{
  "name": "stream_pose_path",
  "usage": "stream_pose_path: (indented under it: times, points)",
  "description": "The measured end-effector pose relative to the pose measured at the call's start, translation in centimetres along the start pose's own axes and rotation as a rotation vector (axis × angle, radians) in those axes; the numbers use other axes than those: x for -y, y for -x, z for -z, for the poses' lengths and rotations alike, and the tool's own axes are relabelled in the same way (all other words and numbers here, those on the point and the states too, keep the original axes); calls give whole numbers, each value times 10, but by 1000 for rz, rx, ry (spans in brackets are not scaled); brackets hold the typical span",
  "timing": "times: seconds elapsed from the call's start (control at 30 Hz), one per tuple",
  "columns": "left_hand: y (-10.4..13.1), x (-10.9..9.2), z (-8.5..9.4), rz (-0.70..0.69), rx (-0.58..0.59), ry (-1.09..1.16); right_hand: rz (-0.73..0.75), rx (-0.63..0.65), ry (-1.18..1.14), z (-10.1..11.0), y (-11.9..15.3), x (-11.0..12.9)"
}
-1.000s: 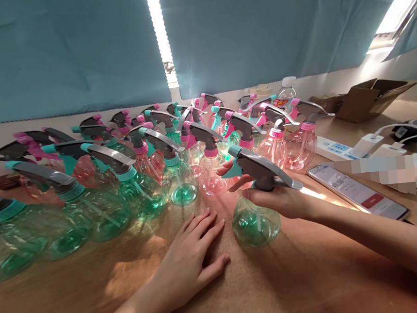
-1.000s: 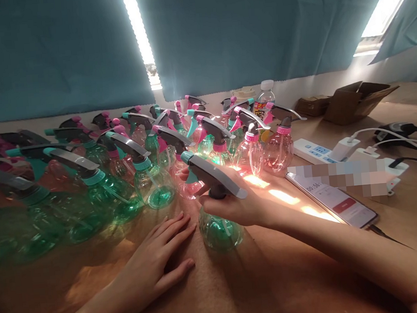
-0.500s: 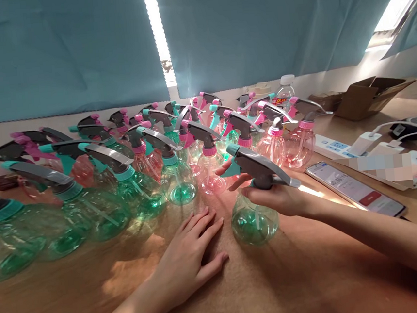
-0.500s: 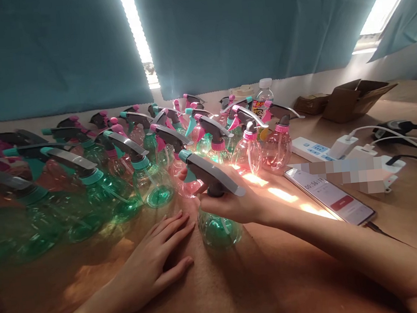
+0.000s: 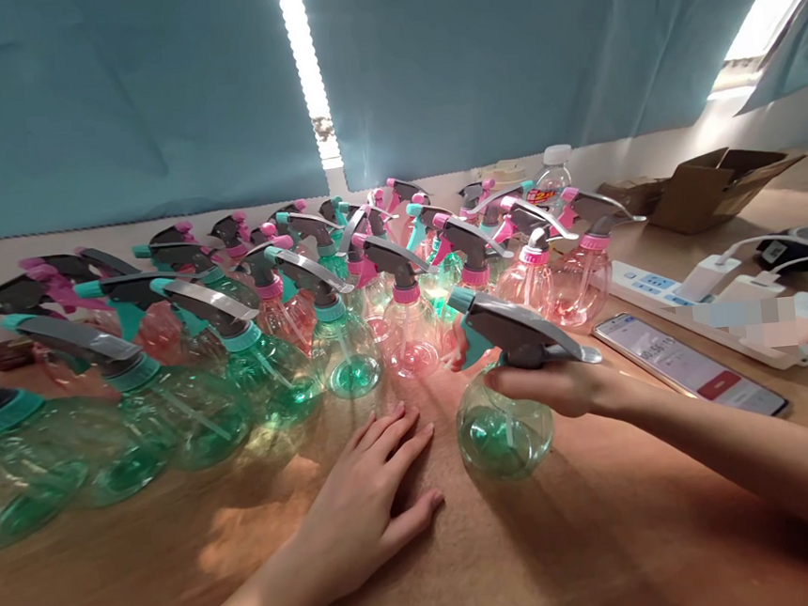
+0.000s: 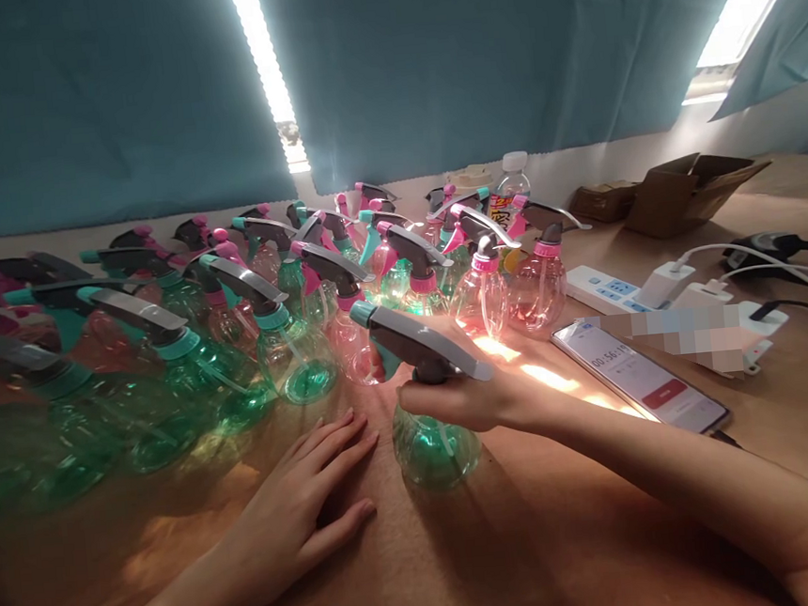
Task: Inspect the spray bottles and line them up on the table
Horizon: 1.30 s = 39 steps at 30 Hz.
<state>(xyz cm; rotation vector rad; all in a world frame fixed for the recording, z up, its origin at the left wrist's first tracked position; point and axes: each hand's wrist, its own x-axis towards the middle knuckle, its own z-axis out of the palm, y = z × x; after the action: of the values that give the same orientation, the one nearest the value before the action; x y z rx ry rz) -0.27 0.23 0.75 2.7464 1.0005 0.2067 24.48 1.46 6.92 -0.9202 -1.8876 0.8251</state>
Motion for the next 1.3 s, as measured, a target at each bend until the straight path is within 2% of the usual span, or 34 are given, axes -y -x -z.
stream_pose_path:
  times: [0.17, 0.37, 0.73, 1.3]
  points:
    - [0, 0, 0, -2, -12, 5, -42, -5, -25, 1, -3, 2]
    - [0, 0, -1, -9, -36, 27, 66, -24, -55, -6, -8, 4]
    - [1, 0, 1, 7, 12, -9, 39, -83, -73, -11, -3, -5]
    - [0, 0, -1, 5, 15, -25, 46, -59, -145, -11, -3, -12]
